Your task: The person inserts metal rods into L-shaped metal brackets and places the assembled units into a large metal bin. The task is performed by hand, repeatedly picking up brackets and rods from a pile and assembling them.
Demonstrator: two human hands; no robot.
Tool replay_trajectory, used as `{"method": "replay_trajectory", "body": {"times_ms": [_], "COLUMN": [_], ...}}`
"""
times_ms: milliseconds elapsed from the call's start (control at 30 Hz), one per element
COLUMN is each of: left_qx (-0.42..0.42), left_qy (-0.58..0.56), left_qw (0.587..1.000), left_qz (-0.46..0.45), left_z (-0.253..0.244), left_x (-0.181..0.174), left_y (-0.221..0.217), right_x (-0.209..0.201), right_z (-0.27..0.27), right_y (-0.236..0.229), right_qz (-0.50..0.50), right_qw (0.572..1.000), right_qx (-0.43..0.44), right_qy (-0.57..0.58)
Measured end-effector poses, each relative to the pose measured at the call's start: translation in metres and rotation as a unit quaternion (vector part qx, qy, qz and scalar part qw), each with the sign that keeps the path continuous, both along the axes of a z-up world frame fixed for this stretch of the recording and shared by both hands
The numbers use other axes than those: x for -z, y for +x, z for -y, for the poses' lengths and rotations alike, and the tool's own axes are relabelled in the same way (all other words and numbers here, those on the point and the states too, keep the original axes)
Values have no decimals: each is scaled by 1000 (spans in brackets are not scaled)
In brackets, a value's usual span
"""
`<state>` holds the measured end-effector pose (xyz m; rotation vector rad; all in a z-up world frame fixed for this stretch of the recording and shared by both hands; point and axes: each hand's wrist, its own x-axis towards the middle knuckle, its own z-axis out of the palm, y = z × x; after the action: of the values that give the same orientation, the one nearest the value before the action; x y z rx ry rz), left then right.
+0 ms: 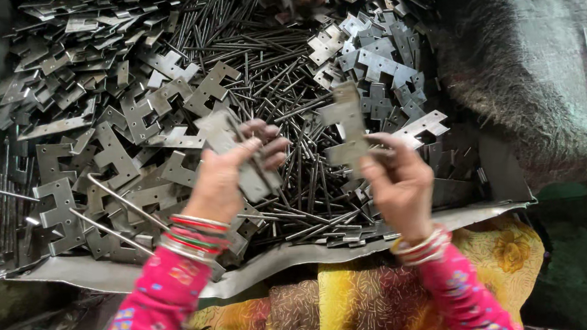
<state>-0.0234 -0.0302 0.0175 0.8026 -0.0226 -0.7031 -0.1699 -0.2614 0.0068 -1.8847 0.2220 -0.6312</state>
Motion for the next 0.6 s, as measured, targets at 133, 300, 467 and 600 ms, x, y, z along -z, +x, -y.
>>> {"method": "replay_trajectory", "body": {"times_ms": [133, 300, 467, 600], "left_qx": [-4, -13, 78, 164], "left_qy": [40, 24, -46, 390], "left_qw": [991, 996, 996, 870], "left_qz": [-126, -85, -4, 252], "left_z": [26, 21, 27, 10], "left_x": [13, 25, 23, 14], "left_y": [-24, -24, -33, -8], "right_x": [-8, -20, 2, 21], "right_z": [-58, -77, -56, -38], "right_y": [6, -2, 6, 5], "right_qz": [-15, 77, -164, -171], "right_qw": [941, 934, 970, 911], "right_qx": [-74, -129, -119, -154], "right_qy": [-330, -323, 132, 341]}}
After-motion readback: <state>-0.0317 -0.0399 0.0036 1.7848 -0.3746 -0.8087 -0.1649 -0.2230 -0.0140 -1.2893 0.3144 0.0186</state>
